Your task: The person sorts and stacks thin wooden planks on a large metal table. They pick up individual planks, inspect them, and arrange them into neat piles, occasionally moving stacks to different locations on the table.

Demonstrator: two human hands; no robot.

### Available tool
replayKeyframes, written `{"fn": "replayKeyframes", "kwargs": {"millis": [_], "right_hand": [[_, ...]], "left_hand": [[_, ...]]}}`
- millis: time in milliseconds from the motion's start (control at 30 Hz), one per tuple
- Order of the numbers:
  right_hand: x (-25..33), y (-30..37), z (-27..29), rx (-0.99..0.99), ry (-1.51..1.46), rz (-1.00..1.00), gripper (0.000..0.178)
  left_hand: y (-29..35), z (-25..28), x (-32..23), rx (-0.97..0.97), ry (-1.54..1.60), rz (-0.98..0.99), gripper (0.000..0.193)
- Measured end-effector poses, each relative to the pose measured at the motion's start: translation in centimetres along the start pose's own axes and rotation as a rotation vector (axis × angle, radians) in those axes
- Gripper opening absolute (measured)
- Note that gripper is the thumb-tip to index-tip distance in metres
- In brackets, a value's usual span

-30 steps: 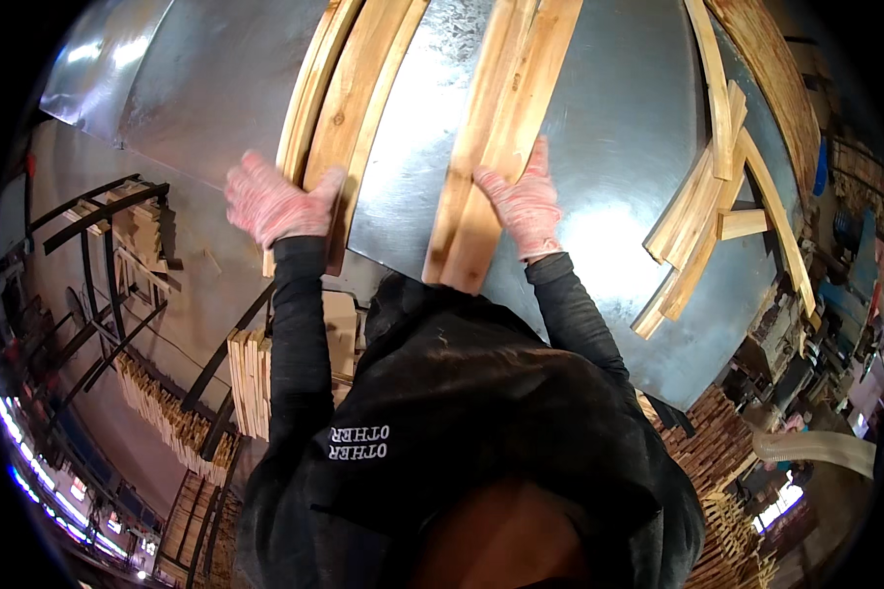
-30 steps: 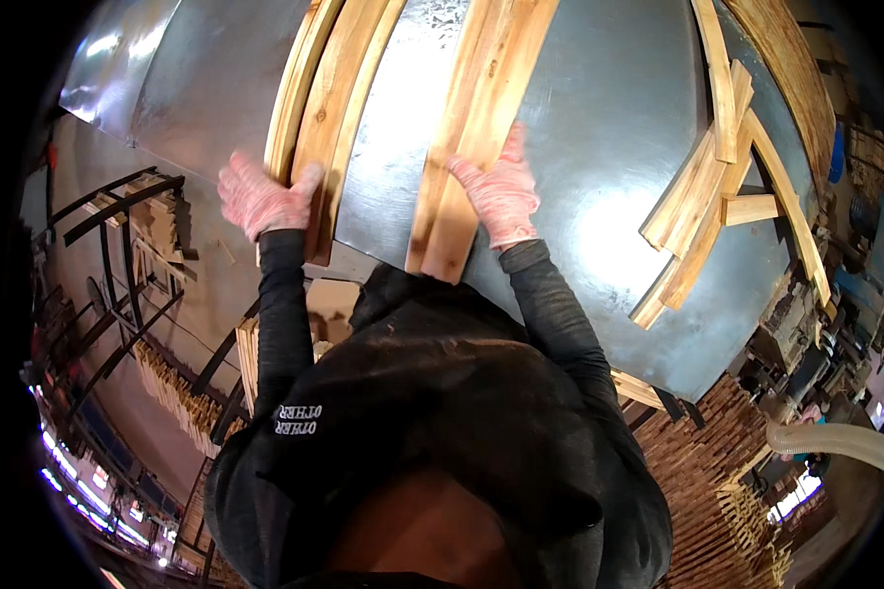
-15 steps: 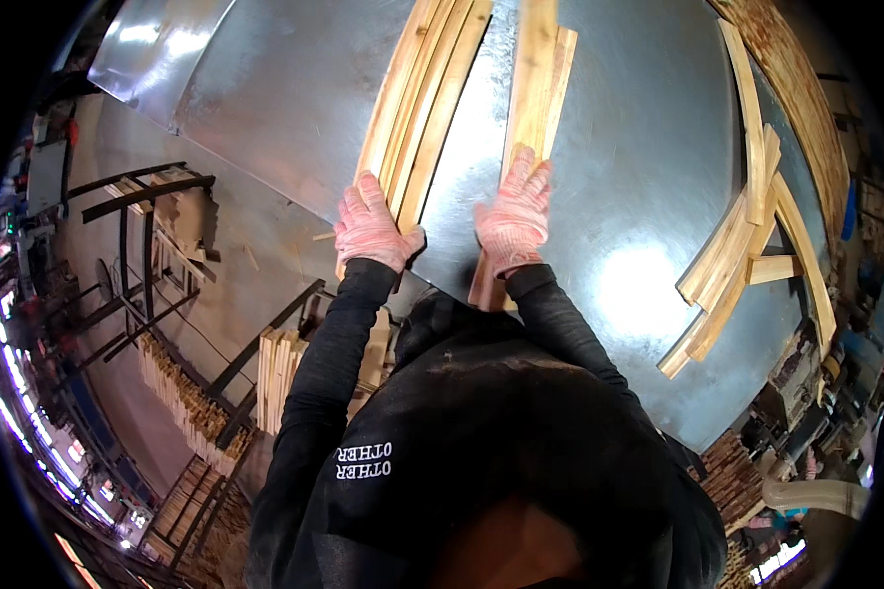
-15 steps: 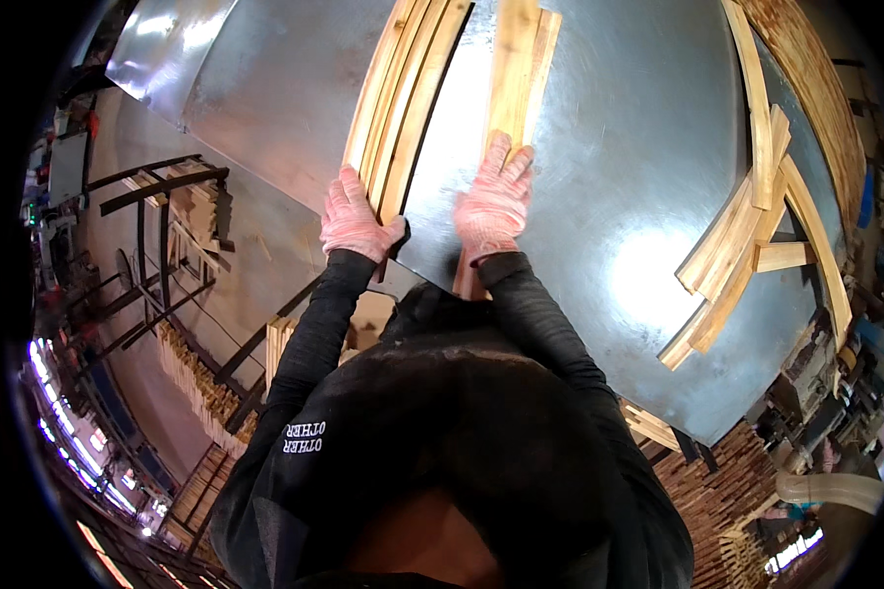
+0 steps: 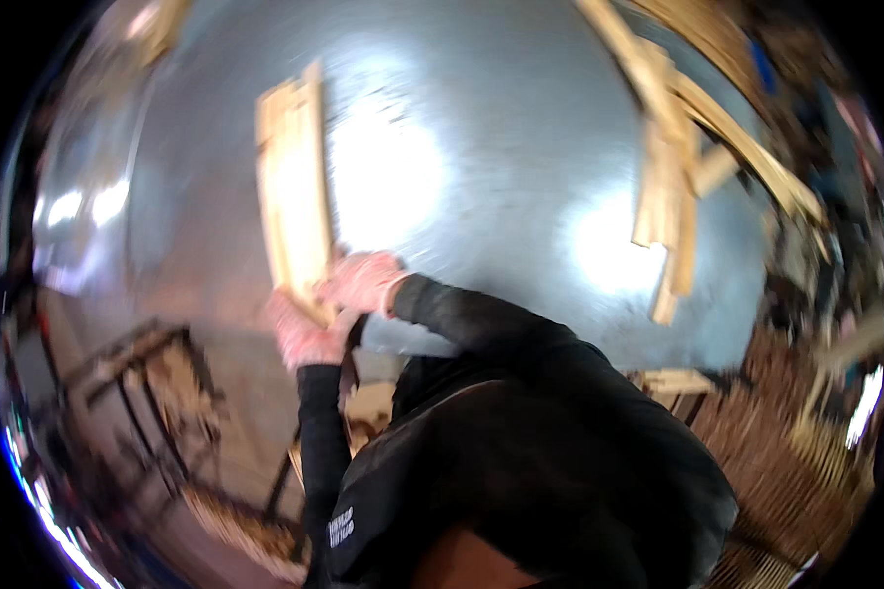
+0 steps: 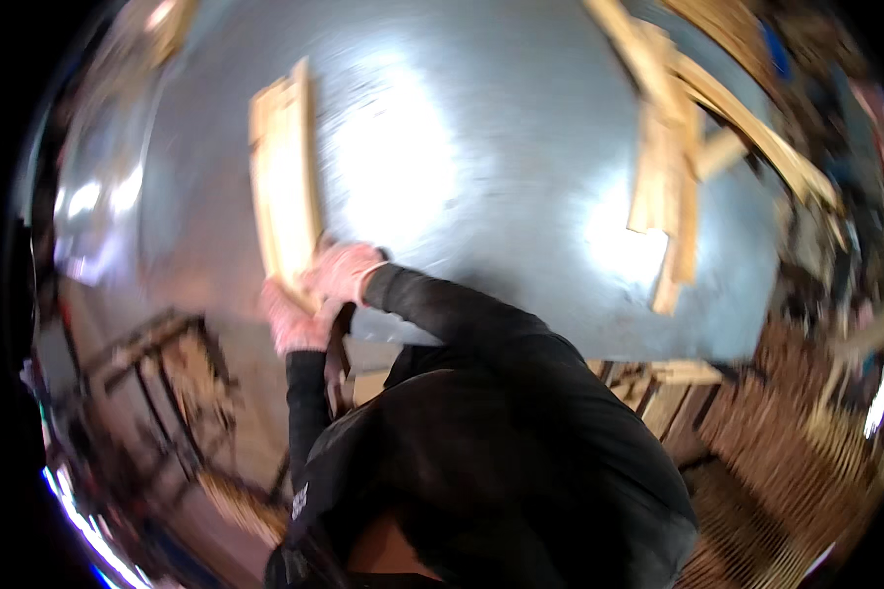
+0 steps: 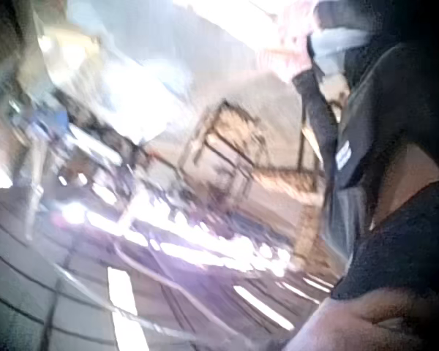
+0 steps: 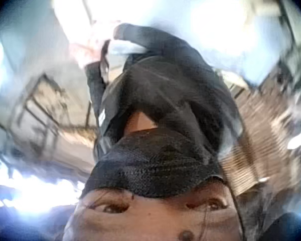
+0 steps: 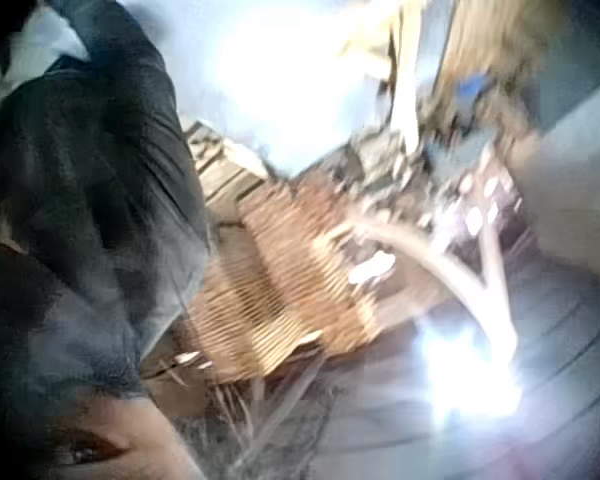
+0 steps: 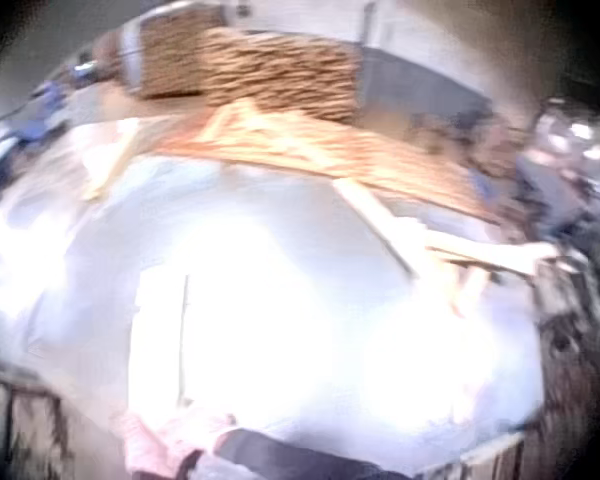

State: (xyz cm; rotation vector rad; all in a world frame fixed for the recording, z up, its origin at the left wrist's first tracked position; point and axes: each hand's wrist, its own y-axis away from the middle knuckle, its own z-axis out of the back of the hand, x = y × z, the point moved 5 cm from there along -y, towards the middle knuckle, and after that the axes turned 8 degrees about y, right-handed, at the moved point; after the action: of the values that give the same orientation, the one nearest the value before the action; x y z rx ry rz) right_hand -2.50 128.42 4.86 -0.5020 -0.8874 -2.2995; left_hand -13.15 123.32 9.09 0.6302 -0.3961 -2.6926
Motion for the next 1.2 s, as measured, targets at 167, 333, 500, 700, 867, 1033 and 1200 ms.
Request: {"fn": "replayKeyframes", "kwargs": {"millis": [167,333,500,700,867,1033,1200], "right_hand": [[-12.0,9.5,6.5,-0.316,0.159,-0.259,0.048],[-37.6,26.4,14.6,-0.792,0.638,-1.156,0.086],[-47.2,36.1,15.6,-0.65,0.494,-1.495,0.09],[-40.6,33.3,11.9,-0.909,0.074,-0.746,0.041],[-34.3,36.9,3.0,-0.856,-0.046,-1.035,0.078],[-37.9,40.7,2.2,-0.741,0.08,-1.339,0.099],[-37.4,41.1,3.9,-0.639,-0.126,-1.348,0.095]], "left_hand": [[0.4,-0.2,1.7,-0.061,-0.057,0.005,0.11],[0.1,0.1,7.1,0.015,-0.306,0.036,0.121],[-0.9,-1.7,-1.5,-0.393,-0.344,-0.48,0.105],[-1.7,-16.8,-19.8,0.756,1.646,-0.022,0.054],[0.8,-25.8,-31.6,1.446,1.555,0.382,0.068],[2.5,-26.3,-28.4,0.688,1.252,0.201,0.027],[2.5,-24.2,-27.7,0.642,0.895,0.007,0.023]]}}
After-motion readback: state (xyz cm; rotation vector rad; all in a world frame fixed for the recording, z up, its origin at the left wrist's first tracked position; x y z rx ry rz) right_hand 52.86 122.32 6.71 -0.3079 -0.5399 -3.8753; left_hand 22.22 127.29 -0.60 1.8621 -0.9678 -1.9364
